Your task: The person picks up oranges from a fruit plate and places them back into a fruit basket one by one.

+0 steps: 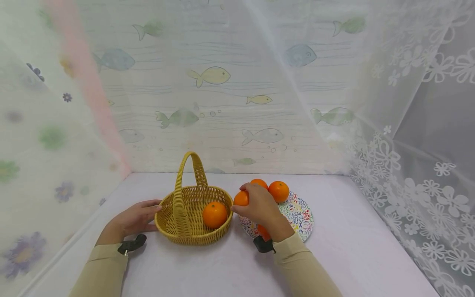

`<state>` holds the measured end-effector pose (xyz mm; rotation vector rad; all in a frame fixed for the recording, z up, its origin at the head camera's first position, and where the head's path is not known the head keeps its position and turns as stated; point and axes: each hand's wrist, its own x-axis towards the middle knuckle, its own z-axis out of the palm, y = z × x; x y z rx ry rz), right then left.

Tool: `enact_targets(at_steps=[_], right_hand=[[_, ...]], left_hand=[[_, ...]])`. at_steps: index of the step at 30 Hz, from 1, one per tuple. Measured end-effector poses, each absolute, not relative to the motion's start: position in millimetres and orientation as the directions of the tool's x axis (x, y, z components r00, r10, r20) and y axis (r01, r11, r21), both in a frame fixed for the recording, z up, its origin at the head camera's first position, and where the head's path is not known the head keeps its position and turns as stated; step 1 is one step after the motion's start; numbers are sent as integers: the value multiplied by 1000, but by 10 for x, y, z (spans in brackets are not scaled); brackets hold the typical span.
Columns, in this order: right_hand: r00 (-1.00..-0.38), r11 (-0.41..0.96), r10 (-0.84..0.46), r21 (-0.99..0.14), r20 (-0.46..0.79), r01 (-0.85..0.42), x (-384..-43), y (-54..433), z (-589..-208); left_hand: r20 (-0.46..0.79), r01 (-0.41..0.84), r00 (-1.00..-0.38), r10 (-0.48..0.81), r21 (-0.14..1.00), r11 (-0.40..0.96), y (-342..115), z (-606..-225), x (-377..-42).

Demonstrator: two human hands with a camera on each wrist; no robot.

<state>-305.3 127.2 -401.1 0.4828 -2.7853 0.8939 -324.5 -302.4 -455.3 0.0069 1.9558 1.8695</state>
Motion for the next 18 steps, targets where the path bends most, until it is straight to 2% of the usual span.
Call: enact_targets(at_steps=[18], right_hand=[[-902, 742, -266, -524, 340, -417, -3025, 1206, -3958]], left_hand=[[-299, -290, -905, 302, 954, 77, -3045, -4596, -3280]])
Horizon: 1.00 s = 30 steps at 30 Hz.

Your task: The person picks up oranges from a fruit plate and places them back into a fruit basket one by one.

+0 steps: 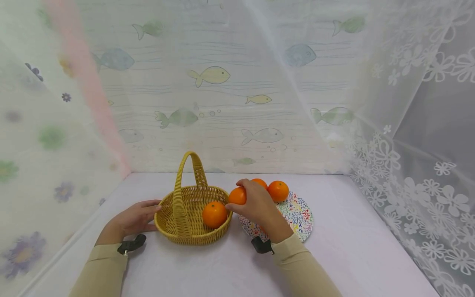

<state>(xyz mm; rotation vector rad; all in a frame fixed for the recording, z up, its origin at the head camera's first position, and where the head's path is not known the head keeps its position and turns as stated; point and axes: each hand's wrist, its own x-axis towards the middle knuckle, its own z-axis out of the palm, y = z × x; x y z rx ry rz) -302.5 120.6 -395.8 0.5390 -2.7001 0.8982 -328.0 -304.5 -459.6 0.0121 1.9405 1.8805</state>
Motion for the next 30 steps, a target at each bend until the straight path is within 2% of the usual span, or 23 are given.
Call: enact_targets(at_steps=[11, 22, 30], right_hand=[[-922, 712, -242, -591, 302, -380, -2994, 1153, -3932], [-882, 683, -282, -567, 377, -460, -3010, 1143, -3986], [-909, 681, -252, -607, 331, -410, -2984, 1122, -3980]], left_hand=[[-306, -300, -902, 304, 951, 66, -3066, -4619, -3306], [-298, -292, -905, 303, 954, 68, -3061, -4608, -3288], [-301, -295, -904, 303, 953, 66, -3054, -4591, -3279]])
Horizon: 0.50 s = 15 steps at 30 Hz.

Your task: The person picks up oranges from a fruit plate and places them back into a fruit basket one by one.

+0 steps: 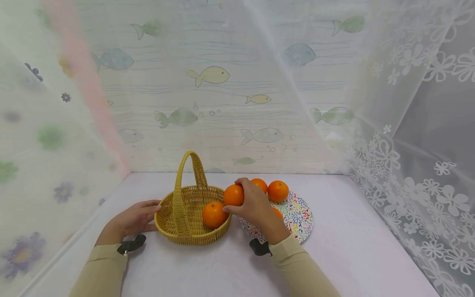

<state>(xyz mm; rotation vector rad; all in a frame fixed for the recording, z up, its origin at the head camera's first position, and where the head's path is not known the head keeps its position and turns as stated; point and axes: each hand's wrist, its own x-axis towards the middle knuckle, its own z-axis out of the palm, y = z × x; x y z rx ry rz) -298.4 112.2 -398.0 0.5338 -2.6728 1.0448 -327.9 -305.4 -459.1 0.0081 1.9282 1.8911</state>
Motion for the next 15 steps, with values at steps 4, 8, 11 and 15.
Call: enact_targets(at_steps=[4, 8, 11, 15], right_hand=[[-907, 684, -254, -601, 337, -415, -2985, 1114, -3975], [-895, 684, -268, -583, 357, -438, -2991, 1111, -3984], [-882, 678, -281, -572, 379, -462, -2991, 1111, -3996], [-853, 664, -303, -549, 424, -508, -2999, 1107, -4017]], left_hand=[[-297, -290, -906, 302, 954, 70, -3053, -4586, -3275], [-298, -290, -908, 296, 954, 71, -3053, -4586, -3273], [-302, -294, -908, 292, 953, 71, -3054, -4588, -3274], [-305, -297, -907, 290, 952, 72, -3053, -4590, -3275]])
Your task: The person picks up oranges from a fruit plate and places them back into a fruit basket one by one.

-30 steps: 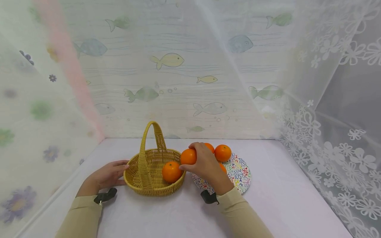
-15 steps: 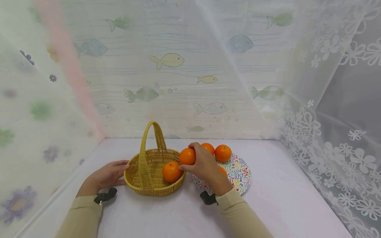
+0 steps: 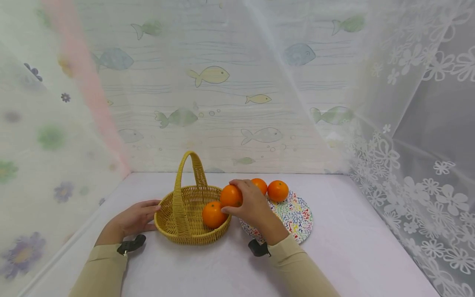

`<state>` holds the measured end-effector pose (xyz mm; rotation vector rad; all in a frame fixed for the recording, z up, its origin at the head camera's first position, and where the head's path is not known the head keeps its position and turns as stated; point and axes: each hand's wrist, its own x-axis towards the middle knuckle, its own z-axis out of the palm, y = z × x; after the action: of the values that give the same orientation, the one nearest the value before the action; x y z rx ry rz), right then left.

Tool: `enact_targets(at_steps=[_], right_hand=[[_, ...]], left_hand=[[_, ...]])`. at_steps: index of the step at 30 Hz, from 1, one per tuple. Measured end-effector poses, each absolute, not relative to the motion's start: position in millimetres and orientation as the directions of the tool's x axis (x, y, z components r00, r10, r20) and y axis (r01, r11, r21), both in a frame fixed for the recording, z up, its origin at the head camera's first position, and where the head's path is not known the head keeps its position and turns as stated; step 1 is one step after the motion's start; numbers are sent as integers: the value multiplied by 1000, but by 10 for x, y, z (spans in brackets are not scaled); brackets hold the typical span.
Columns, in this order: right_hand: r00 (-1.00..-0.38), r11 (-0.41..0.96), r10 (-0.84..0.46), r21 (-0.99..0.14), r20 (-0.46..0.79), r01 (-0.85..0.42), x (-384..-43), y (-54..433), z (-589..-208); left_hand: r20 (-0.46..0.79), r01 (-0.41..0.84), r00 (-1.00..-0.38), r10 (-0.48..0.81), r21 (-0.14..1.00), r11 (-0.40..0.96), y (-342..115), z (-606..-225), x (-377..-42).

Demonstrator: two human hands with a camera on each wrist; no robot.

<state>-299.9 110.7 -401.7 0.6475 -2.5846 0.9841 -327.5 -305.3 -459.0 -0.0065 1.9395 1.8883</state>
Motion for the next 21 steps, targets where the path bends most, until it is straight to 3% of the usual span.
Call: enact_targets(at_steps=[13, 21], right_hand=[[-852, 601, -325, -606, 410, -521, -2979, 1027, -4059], [-826, 588, -388, -580, 409, -563, -2983, 985, -4101]], left_hand=[[-312, -304, -905, 289, 950, 75, -3044, -4578, -3278], [-312, -302, -908, 280, 950, 77, -3039, -4566, -3261]])
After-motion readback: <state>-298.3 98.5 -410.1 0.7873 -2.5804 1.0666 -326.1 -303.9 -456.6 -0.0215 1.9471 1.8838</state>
